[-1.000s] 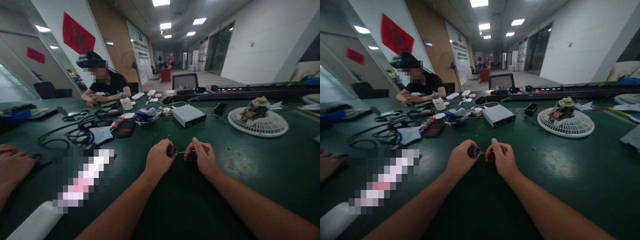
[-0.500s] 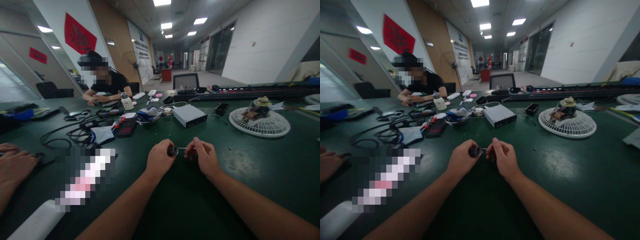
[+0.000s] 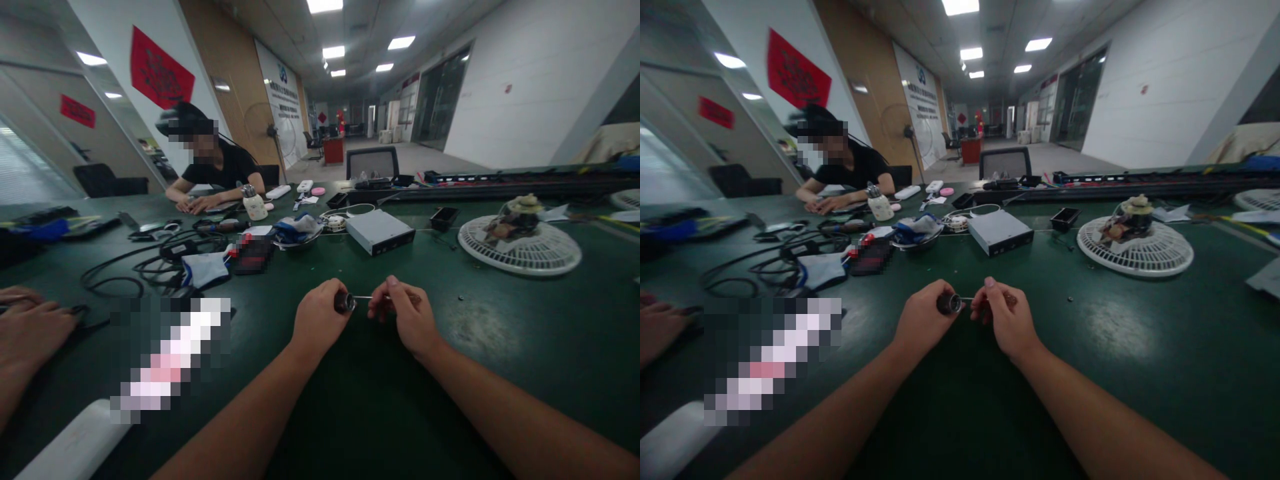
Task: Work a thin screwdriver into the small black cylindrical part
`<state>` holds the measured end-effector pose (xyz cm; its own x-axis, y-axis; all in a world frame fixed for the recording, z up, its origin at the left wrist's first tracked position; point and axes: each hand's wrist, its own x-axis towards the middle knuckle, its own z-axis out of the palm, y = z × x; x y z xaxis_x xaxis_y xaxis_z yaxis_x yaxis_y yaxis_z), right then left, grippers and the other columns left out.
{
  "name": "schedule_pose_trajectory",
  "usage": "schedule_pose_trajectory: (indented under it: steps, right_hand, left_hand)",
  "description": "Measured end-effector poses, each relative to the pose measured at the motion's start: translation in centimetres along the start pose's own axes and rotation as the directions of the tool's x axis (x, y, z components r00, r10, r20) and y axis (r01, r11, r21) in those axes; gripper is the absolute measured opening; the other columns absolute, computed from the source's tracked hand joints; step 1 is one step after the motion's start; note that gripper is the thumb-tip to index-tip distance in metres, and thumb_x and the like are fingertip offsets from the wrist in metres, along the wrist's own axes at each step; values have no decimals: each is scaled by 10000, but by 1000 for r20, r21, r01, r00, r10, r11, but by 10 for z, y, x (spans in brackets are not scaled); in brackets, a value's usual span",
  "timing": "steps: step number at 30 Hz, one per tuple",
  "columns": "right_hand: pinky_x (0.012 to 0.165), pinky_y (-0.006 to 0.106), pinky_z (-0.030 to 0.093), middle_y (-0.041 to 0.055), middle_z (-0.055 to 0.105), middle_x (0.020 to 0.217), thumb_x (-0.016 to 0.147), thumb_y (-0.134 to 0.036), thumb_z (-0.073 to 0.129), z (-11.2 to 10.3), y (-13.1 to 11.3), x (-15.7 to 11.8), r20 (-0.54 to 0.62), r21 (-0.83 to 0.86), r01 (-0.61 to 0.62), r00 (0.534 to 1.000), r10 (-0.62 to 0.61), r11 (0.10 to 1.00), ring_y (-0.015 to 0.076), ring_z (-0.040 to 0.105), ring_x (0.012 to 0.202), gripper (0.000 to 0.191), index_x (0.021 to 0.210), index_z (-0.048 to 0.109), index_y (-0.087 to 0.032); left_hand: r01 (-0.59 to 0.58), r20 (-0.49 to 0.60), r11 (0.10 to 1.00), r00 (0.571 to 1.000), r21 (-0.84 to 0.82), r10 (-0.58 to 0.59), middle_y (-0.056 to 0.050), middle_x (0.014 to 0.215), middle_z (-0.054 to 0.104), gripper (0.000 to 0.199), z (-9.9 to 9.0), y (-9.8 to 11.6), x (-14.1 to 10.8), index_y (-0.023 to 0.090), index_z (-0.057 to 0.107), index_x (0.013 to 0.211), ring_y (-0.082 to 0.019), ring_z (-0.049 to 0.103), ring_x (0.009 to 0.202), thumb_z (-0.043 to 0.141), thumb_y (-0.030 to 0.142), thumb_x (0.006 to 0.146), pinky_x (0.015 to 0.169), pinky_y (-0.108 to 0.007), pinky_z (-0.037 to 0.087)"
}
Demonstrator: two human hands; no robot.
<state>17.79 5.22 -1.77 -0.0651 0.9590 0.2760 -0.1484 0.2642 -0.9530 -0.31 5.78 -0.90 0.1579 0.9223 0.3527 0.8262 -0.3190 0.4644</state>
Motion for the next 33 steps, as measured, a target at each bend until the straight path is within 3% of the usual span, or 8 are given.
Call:
schedule_pose_trajectory:
  steps: [4, 11, 18, 23, 28, 33]
  right_hand:
    - [511, 259, 453, 40, 665, 613, 986, -584, 500, 1, -4, -2, 60, 19, -7, 998, 6, 1000, 156, 638, 545, 554, 680, 687, -163]
    - [485, 260, 441, 45, 665, 619, 959, -637, 509, 0, 2, -1, -55, -25, -32, 998, 31, 999, 158, 624, 530, 575, 677, 679, -165]
    - [524, 274, 465, 54, 679, 633, 969, -649, 475, 0, -1, -2, 74, -4, -21, 997, 22, 1000, 167, 641, 560, 605, 692, 705, -162]
    - [512, 268, 457, 50, 676, 629, 950, -658, 506, 0, 0, -1, -28, -34, -7, 1000, 6, 999, 169, 635, 562, 583, 694, 689, -167]
    - [515, 268, 460, 47, 671, 617, 964, -646, 489, 1, -3, -2, 74, 3, 0, 997, -1, 1000, 168, 641, 558, 588, 690, 692, -166]
    - [502, 265, 454, 40, 656, 594, 962, -643, 496, 1, -4, -2, -2, -52, -2, 1000, 2, 999, 164, 630, 547, 583, 679, 683, -169]
  left_hand:
    - [2, 3, 1000, 1000, -9, -2, -8, 862, 685, 114, 0, 0, 0, 219, 610, 868, -168, 626, 771, 675, 162, 792, 654, -276, 423]
    - [-5, 12, 1000, 1000, -5, 5, -14, 871, 692, 98, -1, 2, 0, 219, 619, 872, -176, 635, 791, 663, 163, 805, 660, -281, 432]
    - [12, 6, 1000, 1000, -2, -12, -14, 856, 691, 118, -2, 1, 0, 217, 611, 855, -175, 635, 772, 671, 142, 786, 650, -280, 430]
    - [17, 9, 1000, 1000, 1, -17, -10, 839, 688, 106, -3, 2, 0, 220, 609, 851, -174, 634, 761, 665, 150, 793, 647, -280, 422]
    - [53, 4, 998, 999, 13, -53, -9, 819, 679, 112, -2, 3, 1, 218, 587, 826, -171, 627, 743, 678, 161, 794, 631, -275, 407]
    - [44, 16, 999, 999, 6, -44, -10, 824, 680, 113, -1, 2, 0, 218, 581, 827, -170, 629, 751, 678, 169, 799, 631, -271, 409]
